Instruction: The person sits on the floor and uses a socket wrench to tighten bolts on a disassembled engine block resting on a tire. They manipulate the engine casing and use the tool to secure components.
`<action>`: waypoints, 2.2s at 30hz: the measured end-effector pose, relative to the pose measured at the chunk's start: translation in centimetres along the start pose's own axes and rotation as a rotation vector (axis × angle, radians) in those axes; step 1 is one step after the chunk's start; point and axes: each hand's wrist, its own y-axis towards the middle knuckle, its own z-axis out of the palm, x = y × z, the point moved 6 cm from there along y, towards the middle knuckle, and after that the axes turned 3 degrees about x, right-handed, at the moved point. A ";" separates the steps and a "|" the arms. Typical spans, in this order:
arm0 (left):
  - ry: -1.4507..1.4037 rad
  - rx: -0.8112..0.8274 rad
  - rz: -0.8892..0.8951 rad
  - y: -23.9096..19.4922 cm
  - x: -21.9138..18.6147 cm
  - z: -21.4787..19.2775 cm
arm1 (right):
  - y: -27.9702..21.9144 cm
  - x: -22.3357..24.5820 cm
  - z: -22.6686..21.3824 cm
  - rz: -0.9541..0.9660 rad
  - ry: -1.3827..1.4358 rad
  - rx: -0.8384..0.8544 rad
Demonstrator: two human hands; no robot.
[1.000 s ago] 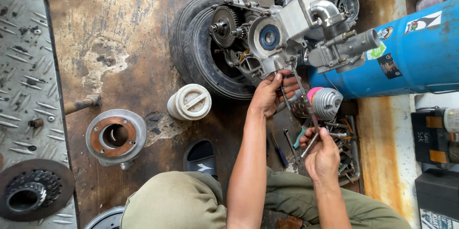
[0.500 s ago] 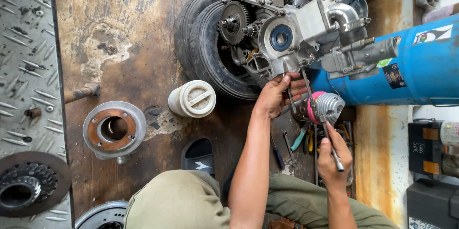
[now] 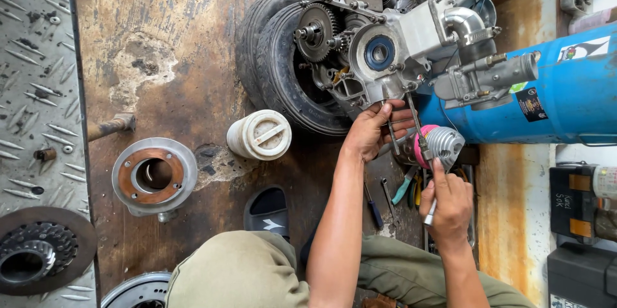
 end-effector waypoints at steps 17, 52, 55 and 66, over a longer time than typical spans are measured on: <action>0.017 -0.012 0.076 0.4 0.7 -0.2 | 0.4 -0.9 1.6 0.123 0.348 -0.100; 0.049 -0.037 0.083 0.7 0.9 -0.7 | -3.0 -4.1 6.6 0.519 1.264 -0.223; 0.061 -0.039 0.082 0.7 0.8 -0.6 | -3.0 -4.3 6.4 0.516 1.245 -0.206; 0.118 -0.094 0.094 0.6 0.5 -0.5 | -0.4 -2.0 2.4 0.575 0.847 -0.011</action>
